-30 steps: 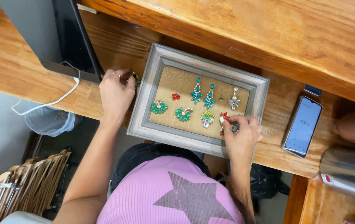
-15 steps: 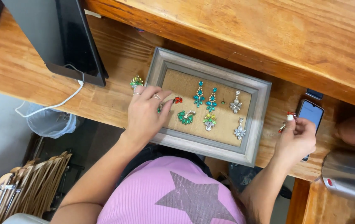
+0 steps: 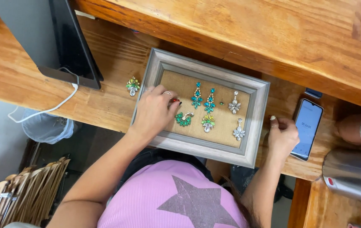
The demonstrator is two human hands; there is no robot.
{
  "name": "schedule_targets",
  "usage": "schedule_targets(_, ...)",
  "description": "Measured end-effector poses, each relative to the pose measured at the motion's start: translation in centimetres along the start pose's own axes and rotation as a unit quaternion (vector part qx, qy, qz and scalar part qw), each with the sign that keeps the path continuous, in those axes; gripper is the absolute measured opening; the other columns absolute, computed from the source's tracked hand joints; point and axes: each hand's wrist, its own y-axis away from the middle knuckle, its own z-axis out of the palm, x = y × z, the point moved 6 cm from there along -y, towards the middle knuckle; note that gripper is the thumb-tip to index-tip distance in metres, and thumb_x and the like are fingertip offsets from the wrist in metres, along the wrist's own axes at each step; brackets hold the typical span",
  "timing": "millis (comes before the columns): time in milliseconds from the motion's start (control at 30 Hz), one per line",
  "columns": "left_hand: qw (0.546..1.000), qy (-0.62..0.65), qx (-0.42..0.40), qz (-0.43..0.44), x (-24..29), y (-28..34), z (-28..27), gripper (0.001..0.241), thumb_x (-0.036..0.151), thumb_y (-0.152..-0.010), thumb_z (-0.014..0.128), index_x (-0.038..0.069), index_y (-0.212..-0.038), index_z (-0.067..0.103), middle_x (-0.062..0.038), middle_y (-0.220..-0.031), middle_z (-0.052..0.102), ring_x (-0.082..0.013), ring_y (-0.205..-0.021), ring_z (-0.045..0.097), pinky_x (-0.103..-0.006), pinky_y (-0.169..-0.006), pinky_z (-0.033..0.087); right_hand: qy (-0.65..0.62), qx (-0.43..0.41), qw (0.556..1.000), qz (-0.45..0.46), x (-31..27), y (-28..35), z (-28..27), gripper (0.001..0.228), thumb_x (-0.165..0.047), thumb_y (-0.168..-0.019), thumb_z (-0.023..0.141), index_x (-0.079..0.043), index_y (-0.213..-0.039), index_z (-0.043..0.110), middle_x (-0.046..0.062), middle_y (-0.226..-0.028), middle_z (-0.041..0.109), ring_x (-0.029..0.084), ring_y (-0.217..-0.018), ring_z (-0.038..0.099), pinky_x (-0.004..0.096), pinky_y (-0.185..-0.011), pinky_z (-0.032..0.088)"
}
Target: Arranging various pairs of decorative earrings onto a padded display board within a frame.
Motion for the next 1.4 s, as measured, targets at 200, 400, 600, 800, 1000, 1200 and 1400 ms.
schedule_targets(200,0.993,0.085,-0.057,-0.066,-1.0,-0.5,0.9,0.016,0.020,-0.090,0.069,0.014,-0.101,0.079,-0.008,-0.094,0.069,-0.0350,-0.092,0.065,-0.0520,-0.069,0.053,0.027,-0.005,0.999,-0.027,0.3,-0.2,0.5,0.024,-0.028,-0.098,0.077,-0.007,-0.109,0.073,0.013,-0.100,0.071,0.035,-0.095,0.067,0.047,-0.086,0.051)
schedule_targets(400,0.989,0.098,0.053,-0.097,-2.3,1.1,-6.8,0.007,0.020,-0.091,0.075,0.018,-0.097,0.079,0.001,-0.093,0.071,-0.0242,-0.088,0.068,-0.0397,-0.070,0.052,-0.023,0.098,0.975,-0.196,-4.1,3.0,-3.5,0.011,0.000,-0.107,0.069,0.004,-0.117,0.068,0.021,-0.111,0.059,0.033,-0.090,0.060,0.042,-0.077,0.049)
schedule_targets(600,0.966,0.020,-0.007,-0.258,-8.9,5.3,-9.2,0.012,0.014,-0.086,0.074,0.017,-0.095,0.081,-0.008,-0.088,0.072,-0.0358,-0.083,0.069,-0.0488,-0.071,0.052,-0.081,0.002,0.969,-0.233,-10.1,6.8,-3.7,0.017,-0.011,-0.111,0.068,0.002,-0.120,0.071,0.019,-0.115,0.067,0.030,-0.101,0.065,0.040,-0.078,0.051)
schedule_targets(800,0.940,0.080,-0.054,-0.327,-13.6,6.8,-3.2,0.011,0.020,-0.085,0.079,0.023,-0.095,0.081,-0.006,-0.082,0.074,-0.0343,-0.086,0.074,-0.0495,-0.079,0.059,0.005,-0.093,0.978,-0.185,-9.7,7.5,-0.5,0.028,-0.027,-0.097,0.080,-0.013,-0.121,0.074,0.010,-0.106,0.066,0.031,-0.103,0.068,0.046,-0.096,0.050)
schedule_targets(1000,0.927,0.027,-0.096,-0.361,-12.8,6.4,-3.9,0.019,0.027,-0.086,0.079,0.029,-0.105,0.079,-0.001,-0.090,0.077,-0.0320,-0.093,0.074,-0.0490,-0.084,0.059,0.019,-0.120,0.978,-0.167,-7.9,7.4,1.9,0.019,-0.022,-0.094,0.080,-0.015,-0.111,0.075,0.007,-0.099,0.067,0.028,-0.099,0.071,0.044,-0.095,0.050)
schedule_targets(1200,0.946,-0.025,-0.060,-0.318,-9.1,5.8,-6.1,0.023,0.027,-0.089,0.077,0.032,-0.112,0.079,-0.001,-0.102,0.073,-0.0378,-0.093,0.073,-0.0565,-0.084,0.060,0.009,-0.089,0.984,-0.154,-7.1,7.3,2.2,0.012,-0.022,-0.092,0.082,-0.020,-0.102,0.075,0.001,-0.096,0.066,0.023,-0.096,0.071,0.038,-0.093,0.052)
schedule_targets(1400,0.981,-0.018,0.004,-0.191,-5.5,4.6,-5.8,0.021,0.024,-0.089,0.079,0.027,-0.109,0.079,-0.001,-0.098,0.068,-0.0344,-0.094,0.071,-0.0518,-0.079,0.062,-0.043,-0.084,0.982,-0.165,-8.7,8.1,1.1,0.008,-0.017,-0.100,0.076,-0.014,-0.105,0.070,0.009,-0.095,0.069,0.034,-0.098,0.068,0.045,-0.093,0.050)
